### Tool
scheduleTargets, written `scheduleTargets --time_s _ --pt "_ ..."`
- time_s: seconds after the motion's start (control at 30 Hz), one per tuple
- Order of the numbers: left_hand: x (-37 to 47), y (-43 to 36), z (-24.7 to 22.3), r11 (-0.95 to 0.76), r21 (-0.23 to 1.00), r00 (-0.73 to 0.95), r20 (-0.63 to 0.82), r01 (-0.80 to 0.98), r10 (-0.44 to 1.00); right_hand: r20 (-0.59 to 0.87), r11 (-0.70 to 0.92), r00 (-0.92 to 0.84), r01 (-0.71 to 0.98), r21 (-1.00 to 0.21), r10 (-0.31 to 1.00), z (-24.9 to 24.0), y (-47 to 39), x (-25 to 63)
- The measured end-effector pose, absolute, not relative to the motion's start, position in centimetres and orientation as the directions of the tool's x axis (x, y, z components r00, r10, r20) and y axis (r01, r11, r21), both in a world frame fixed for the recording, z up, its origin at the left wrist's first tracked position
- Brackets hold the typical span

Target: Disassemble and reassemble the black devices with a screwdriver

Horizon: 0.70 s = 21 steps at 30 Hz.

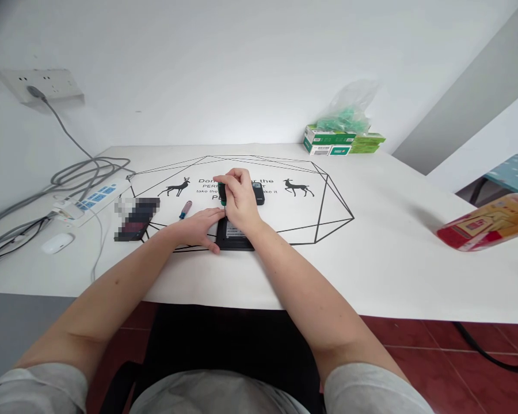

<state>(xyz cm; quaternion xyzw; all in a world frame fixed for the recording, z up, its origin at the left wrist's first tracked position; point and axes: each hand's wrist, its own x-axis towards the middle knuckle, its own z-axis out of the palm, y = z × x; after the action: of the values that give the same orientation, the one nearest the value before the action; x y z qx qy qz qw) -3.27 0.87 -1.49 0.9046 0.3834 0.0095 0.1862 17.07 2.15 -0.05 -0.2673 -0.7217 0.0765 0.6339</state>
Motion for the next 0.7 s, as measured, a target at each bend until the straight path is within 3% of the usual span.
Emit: scheduleTargets --time_s 0.23,0.5,0.7 --pt "-3.36 0.79 -1.35 -0.633 0.348 0.705 -0.133 0.691 0.697 0.891 0.863 -0.055 0.282 -0.42 0.451 0.5 1.68 17.34" --pt "-3.5 0.79 -1.27 -0.624 0.364 0.704 -0.146 0.691 0.695 0.734 0.723 -0.05 0.232 -0.651 0.677 0.57 1.26 16.92" --pt "-3.68 1.14 -1.89 -0.634 0.376 0.716 -0.129 0.676 0.686 0.695 0.707 -0.134 0.12 -0.697 0.707 -0.1 1.47 16.98"
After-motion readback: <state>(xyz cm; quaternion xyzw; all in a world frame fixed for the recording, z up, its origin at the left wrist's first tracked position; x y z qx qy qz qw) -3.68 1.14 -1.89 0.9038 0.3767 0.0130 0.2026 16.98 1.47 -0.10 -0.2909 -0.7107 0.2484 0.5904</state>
